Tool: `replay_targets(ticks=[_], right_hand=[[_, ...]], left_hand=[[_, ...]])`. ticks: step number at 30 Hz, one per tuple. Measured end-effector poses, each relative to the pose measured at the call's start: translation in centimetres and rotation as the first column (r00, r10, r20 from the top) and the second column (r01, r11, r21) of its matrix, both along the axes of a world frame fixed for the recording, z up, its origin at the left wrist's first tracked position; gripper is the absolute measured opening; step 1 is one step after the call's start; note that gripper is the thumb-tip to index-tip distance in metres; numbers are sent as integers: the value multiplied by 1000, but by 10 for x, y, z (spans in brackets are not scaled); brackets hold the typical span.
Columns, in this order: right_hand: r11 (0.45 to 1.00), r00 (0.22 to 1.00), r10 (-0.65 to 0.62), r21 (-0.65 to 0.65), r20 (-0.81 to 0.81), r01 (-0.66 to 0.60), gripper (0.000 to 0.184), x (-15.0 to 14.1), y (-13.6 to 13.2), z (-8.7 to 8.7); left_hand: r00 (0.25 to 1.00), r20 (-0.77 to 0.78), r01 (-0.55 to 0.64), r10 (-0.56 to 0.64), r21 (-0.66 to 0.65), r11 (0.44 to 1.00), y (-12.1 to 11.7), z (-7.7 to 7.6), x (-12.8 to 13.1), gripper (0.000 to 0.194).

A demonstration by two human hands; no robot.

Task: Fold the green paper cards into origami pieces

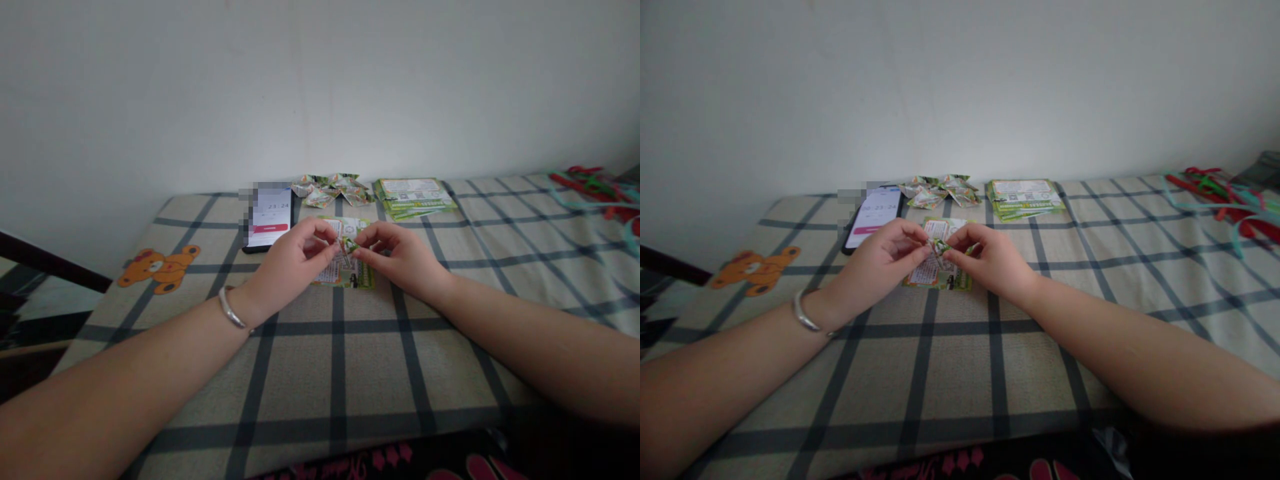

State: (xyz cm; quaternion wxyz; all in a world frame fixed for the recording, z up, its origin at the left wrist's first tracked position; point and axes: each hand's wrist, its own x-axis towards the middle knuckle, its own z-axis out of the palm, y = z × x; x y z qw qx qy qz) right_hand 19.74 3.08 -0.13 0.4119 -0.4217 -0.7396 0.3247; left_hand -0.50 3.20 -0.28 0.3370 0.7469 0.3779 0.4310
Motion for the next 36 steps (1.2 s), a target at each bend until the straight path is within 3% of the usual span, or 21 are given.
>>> replay_targets(ticks=[7,13,21,25,29,36], right_hand=[[1000,1000,17,5,-26,-16,15,-1,0,-1],[999,998,24,47,-51,-21,19,1,0,-2],[995,977,52,-72,-205,-68,21,0,8,-9],[993,977,41,-97,-209,-63,20,0,7,-8],[990,979,50,-122,-197,-76,22,0,5,-5],[991,984,37,-122,-174,-59,27,1,7,-7]], left_hand=[[1000,-3,4,-4,-53,999,2,-3,-1,13],[998,37,47,-44,-74,996,2,-3,1,26],[999,-24,49,-48,70,996,-1,-2,2,40],[991,-135,-7,27,146,989,-4,1,2,41],[988,-140,-40,57,120,992,-4,2,-1,37],[999,-33,19,-18,31,999,4,-7,-1,37]])
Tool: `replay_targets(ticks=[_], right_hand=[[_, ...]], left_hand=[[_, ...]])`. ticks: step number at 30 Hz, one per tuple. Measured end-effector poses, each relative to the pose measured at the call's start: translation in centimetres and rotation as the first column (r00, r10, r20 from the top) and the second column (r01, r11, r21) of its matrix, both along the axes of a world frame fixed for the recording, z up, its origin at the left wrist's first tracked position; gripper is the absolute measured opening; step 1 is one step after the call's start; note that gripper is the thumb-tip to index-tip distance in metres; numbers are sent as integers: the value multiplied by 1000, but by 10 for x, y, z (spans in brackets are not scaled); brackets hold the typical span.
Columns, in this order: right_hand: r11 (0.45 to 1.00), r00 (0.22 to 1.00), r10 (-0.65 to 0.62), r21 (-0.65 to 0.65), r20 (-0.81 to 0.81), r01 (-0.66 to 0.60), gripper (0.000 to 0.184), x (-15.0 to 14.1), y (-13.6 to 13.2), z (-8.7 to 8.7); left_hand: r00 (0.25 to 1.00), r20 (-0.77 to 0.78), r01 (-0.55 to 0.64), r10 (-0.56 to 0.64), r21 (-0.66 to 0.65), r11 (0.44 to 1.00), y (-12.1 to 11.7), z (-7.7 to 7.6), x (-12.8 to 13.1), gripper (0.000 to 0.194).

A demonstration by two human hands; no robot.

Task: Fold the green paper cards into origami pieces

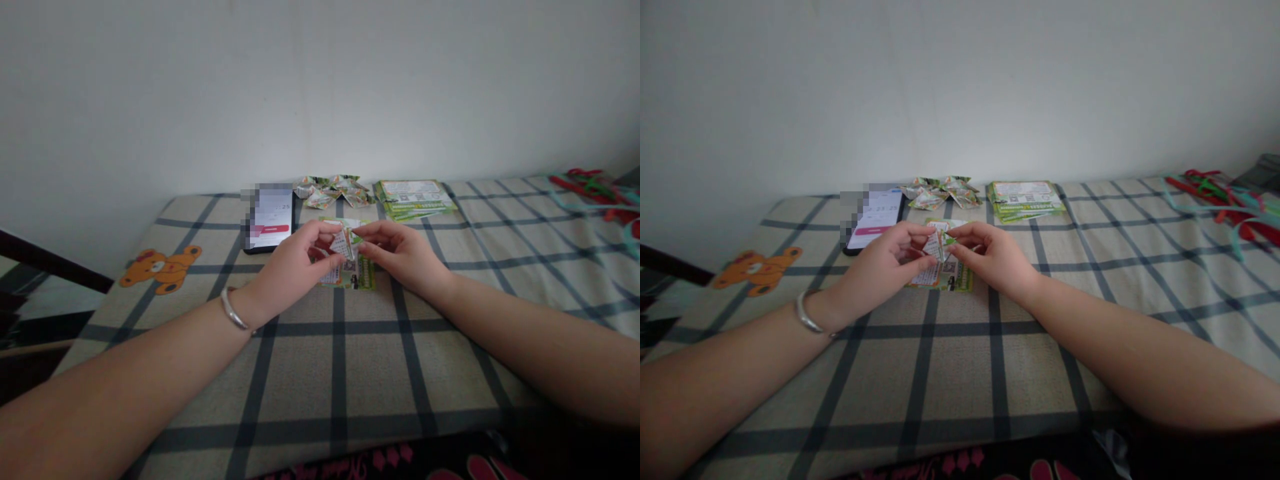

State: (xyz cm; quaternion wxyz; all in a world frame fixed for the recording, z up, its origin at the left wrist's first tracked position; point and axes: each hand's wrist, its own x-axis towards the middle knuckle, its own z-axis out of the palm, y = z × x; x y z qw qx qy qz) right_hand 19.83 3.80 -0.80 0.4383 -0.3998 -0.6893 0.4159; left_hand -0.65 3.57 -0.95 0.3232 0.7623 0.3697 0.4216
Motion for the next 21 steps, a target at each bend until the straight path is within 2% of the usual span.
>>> replay_targets(ticks=[4,10,17,21], right_hand=[[998,998,-40,51,47,37,21,-1,0,0],[980,972,-86,196,217,43,9,-3,-8,7],[948,957,-78,318,279,-15,8,-2,-11,8],[937,952,-86,349,293,-23,6,-1,-11,8]], left_hand=[[1000,-24,6,-5,58,998,-4,4,3,32],[996,-84,-13,22,107,994,-10,15,3,8],[984,-169,-5,49,250,968,-11,17,1,4],[983,-181,7,42,261,965,-11,18,2,6]])
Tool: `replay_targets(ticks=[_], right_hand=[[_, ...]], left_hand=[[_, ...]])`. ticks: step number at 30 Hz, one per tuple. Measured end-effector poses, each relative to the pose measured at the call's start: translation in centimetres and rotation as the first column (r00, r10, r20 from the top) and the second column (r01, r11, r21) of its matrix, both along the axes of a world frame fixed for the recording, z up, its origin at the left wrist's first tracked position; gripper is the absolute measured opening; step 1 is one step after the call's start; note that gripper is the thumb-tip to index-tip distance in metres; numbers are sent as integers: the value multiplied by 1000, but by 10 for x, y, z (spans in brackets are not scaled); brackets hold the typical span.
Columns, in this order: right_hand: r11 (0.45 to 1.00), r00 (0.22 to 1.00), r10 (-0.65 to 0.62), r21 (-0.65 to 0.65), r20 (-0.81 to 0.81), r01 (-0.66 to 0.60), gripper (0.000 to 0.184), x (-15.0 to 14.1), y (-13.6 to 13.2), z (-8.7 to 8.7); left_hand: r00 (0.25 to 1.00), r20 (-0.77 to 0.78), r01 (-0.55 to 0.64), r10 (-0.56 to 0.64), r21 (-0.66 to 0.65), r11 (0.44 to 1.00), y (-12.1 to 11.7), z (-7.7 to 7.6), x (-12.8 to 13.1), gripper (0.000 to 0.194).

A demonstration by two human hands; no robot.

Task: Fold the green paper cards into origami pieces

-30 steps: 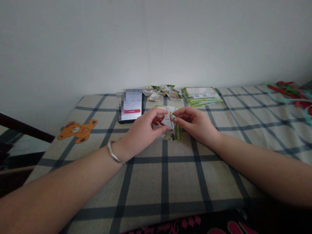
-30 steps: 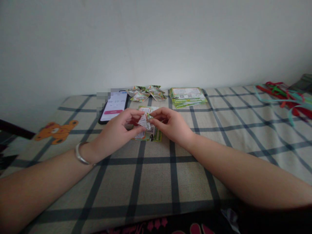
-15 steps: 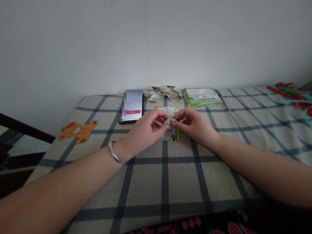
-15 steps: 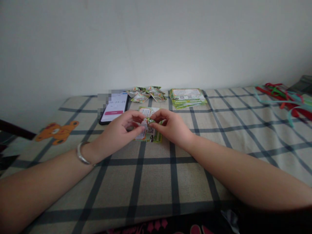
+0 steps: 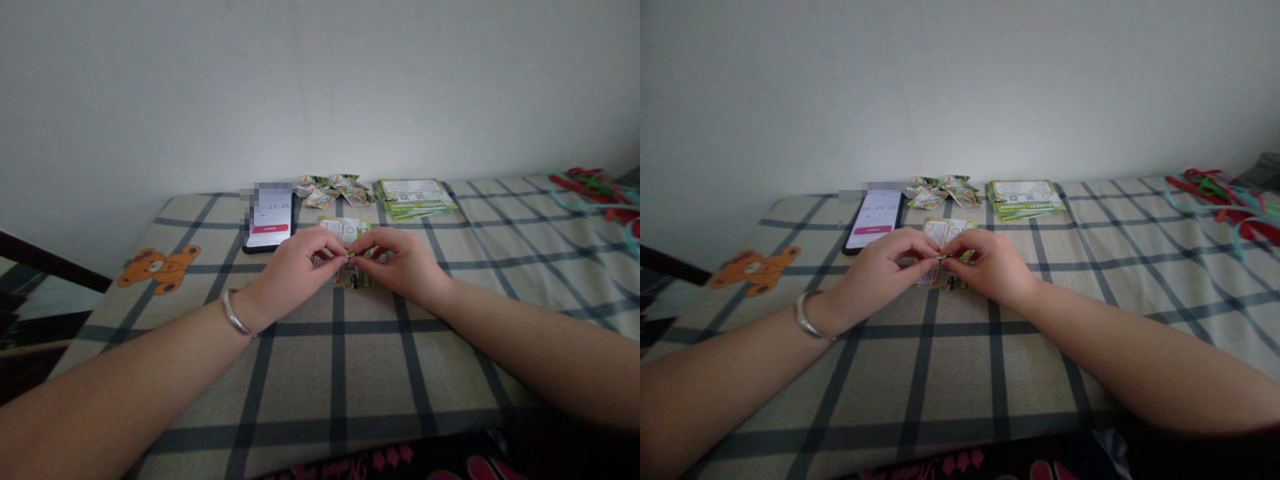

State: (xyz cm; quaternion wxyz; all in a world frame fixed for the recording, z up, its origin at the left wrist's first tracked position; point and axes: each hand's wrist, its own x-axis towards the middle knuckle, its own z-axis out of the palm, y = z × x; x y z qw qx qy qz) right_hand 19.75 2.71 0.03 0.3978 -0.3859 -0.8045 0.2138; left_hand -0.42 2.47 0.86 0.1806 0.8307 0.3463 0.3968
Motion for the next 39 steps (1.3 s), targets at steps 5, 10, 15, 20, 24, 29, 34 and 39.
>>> replay_targets(ticks=[5,10,15,20,24,29,34,39], right_hand=[[1000,1000,-11,18,19,11,4,0,-1,1],[998,996,-21,64,81,16,9,-1,-2,3],[998,991,-1,67,131,-8,8,0,-3,4],[997,987,-11,75,159,-1,11,0,-6,6],[997,990,16,79,138,-27,12,-1,-7,8],[994,998,48,95,37,-51,14,0,-5,5],[998,999,25,52,-40,-23,11,1,-3,1],[999,998,20,27,-62,-18,12,2,-2,0]], left_hand=[[1000,-7,-21,20,-41,999,0,1,0,7],[1000,-24,-19,18,-30,999,-1,2,0,6],[999,-39,-11,12,13,1000,-1,2,0,6],[998,-56,9,-8,18,1000,-2,5,1,6],[998,-52,25,-24,17,1000,-3,5,1,9],[999,-30,16,-16,23,1000,-1,4,0,10],[1000,-22,-17,17,-1,1000,1,0,-2,9],[999,-33,-40,41,28,999,2,-4,-3,8]])
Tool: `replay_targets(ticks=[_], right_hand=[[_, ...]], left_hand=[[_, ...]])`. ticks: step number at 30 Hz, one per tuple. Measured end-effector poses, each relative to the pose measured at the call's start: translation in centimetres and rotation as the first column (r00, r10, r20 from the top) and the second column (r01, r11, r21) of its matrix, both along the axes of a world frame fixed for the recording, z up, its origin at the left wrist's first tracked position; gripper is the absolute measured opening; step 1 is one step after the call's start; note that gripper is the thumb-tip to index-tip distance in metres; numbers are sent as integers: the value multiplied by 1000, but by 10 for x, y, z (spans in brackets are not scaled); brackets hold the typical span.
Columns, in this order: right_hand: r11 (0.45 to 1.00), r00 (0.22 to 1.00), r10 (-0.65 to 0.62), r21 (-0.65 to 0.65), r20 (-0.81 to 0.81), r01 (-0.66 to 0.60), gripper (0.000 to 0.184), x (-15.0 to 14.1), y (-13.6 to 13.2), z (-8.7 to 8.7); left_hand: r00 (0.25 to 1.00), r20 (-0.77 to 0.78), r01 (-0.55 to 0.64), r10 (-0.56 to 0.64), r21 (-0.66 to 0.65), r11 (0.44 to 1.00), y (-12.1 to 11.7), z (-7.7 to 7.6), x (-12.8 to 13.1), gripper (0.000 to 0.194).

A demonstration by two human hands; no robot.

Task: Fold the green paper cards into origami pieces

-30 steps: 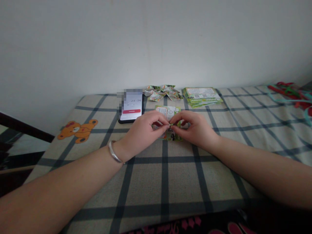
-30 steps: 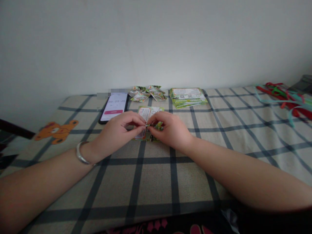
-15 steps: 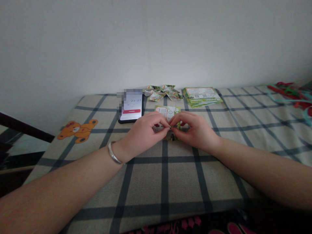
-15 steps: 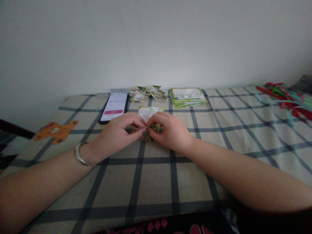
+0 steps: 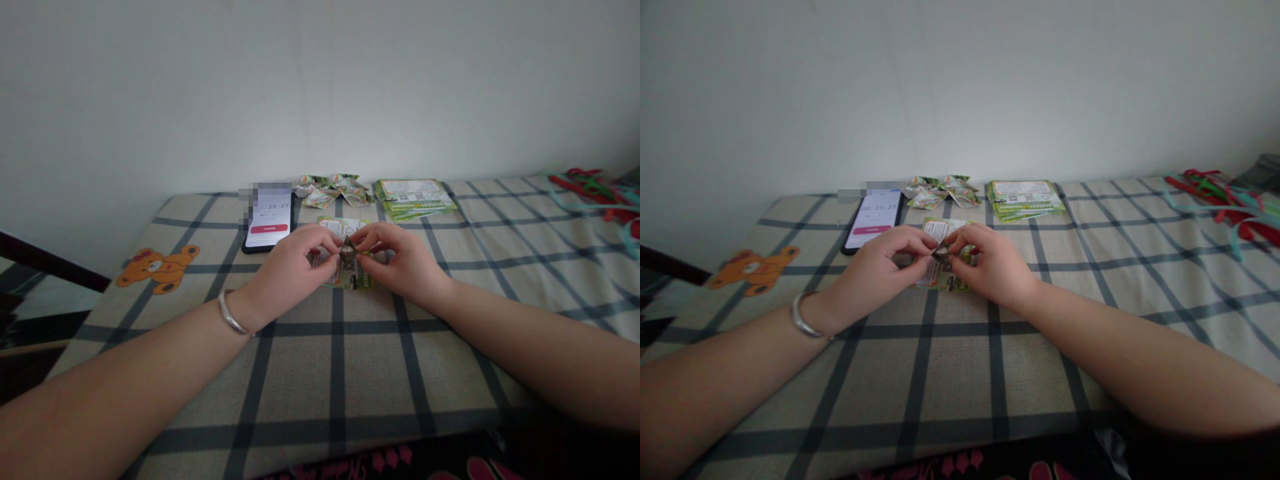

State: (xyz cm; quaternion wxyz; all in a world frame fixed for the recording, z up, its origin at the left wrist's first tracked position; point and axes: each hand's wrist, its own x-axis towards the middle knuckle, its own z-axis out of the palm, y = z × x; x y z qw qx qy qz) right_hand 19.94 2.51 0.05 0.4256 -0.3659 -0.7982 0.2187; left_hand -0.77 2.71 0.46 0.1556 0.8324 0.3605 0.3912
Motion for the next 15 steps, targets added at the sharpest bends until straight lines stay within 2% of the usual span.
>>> replay_targets(ticks=[3,6,10,15], right_hand=[[998,999,-4,61,50,1,14,0,0,2],[995,991,-11,103,131,-2,16,-1,-1,5],[993,984,-26,116,178,6,14,-1,-3,7],[993,979,-61,109,194,40,9,-1,-5,8]], left_hand=[[999,-36,-23,22,-9,1000,-1,1,1,8],[997,-72,-29,29,-1,1000,-3,5,3,17],[994,-103,32,-29,29,999,-3,8,4,16],[995,-92,25,-23,26,999,-1,7,3,16]])
